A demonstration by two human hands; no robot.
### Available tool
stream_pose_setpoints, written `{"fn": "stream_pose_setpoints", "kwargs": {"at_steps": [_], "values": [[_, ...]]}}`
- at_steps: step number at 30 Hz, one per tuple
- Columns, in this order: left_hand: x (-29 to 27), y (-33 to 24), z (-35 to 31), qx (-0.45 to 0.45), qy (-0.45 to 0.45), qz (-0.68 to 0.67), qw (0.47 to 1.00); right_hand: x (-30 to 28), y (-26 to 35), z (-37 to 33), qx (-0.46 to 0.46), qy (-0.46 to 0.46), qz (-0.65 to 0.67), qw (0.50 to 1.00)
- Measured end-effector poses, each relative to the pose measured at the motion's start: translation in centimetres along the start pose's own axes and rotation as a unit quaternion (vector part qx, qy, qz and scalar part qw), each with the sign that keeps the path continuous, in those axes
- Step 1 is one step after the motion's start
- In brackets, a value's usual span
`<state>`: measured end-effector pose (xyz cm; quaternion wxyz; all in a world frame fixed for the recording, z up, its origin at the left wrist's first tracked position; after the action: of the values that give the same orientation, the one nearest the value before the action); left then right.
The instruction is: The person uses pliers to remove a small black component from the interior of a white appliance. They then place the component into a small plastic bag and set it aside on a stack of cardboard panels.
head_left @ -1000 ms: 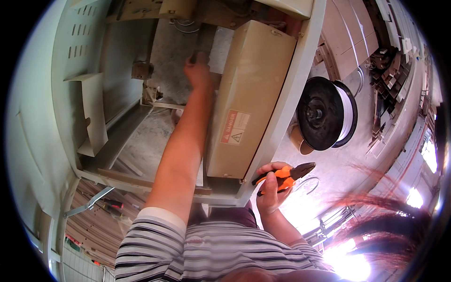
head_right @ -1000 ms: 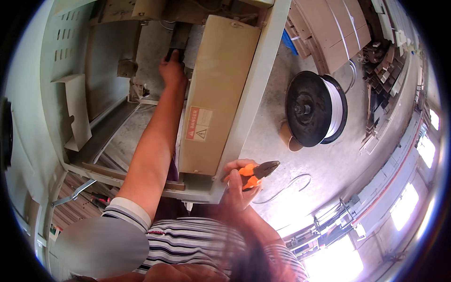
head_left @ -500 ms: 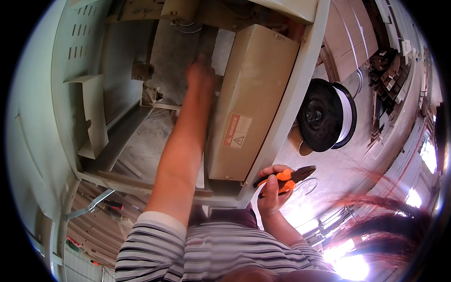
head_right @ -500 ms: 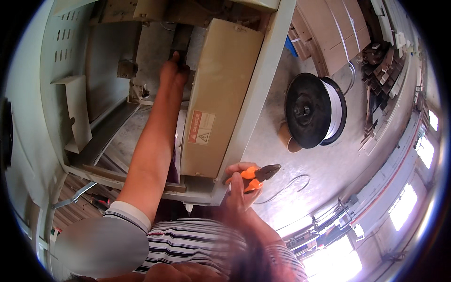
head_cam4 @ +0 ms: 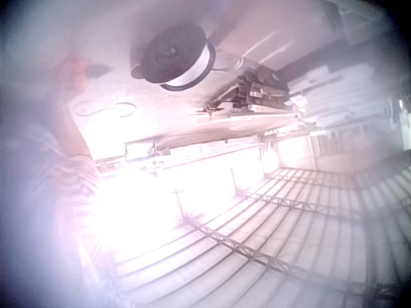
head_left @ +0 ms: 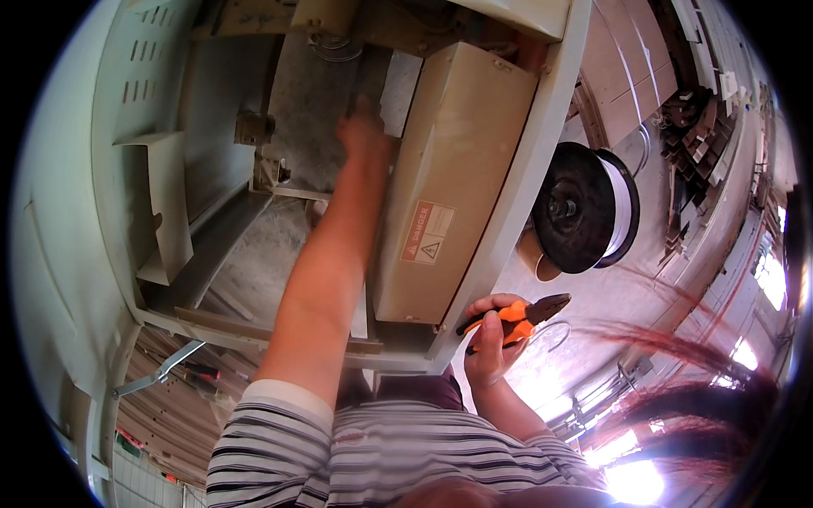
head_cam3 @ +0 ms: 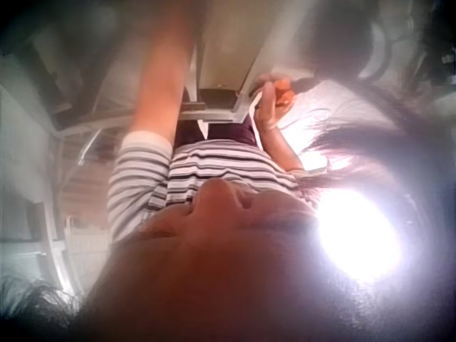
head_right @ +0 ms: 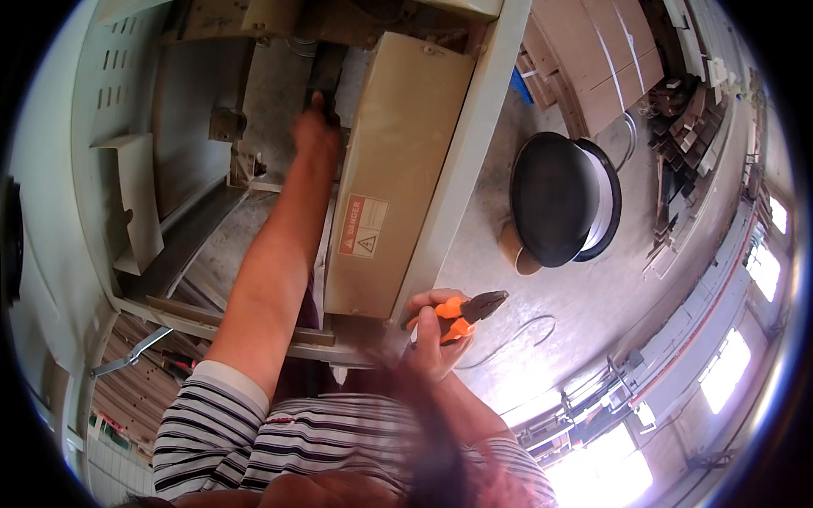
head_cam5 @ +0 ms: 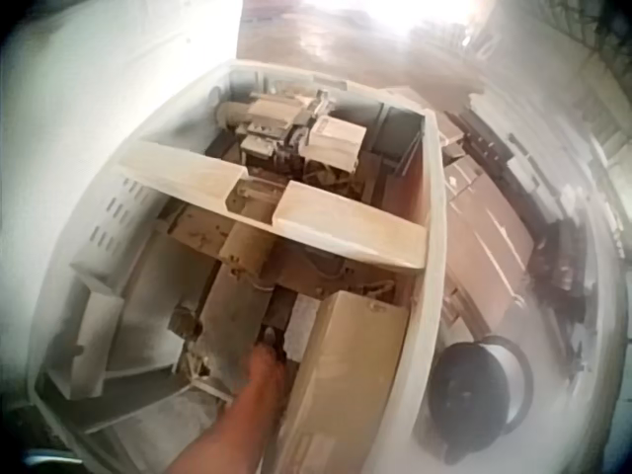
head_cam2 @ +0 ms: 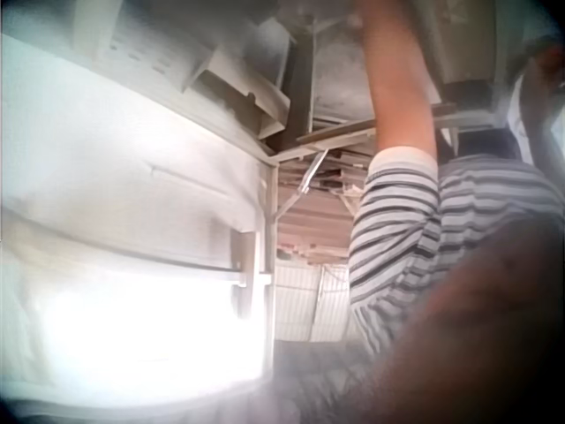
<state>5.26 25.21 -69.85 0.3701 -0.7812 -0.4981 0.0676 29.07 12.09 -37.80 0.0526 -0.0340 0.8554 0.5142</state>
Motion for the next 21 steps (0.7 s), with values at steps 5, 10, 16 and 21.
{"fn": "stream_pose_setpoints", "kwargs": {"at_steps": [5,10,16,21], "values": [[1.0,-0.7,-1.5,0.019,0.026,-0.051,0.998,0.1,0.1,-0.1,-0.004,0.011,-0.004,1.0],[0.5,-0.4,-0.2,0.051,0.042,-0.045,0.997,0.2,0.1,-0.2,0.005,0.006,-0.003,1.0],[0.7,-0.5,-0.6,0.002,0.077,-0.008,0.997,0.3,-0.1,-0.3,0.003,-0.019,0.002,1.0],[1.6,-0.8,-1.2,-0.016,0.109,-0.066,0.992,0.2,0.0,-0.3,0.003,-0.013,-0.009,1.0]]}}
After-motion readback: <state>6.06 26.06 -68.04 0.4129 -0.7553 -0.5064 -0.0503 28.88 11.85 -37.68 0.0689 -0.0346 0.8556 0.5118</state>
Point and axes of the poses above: each hand's wrist, its own z-axis towards the middle knuckle, its own x-axis out of the palm, y = z × x, the point moved 8 cm from there along z, towards the middle knuckle, and after that the axes turned 12 degrees about y, right-handed, at the moved point
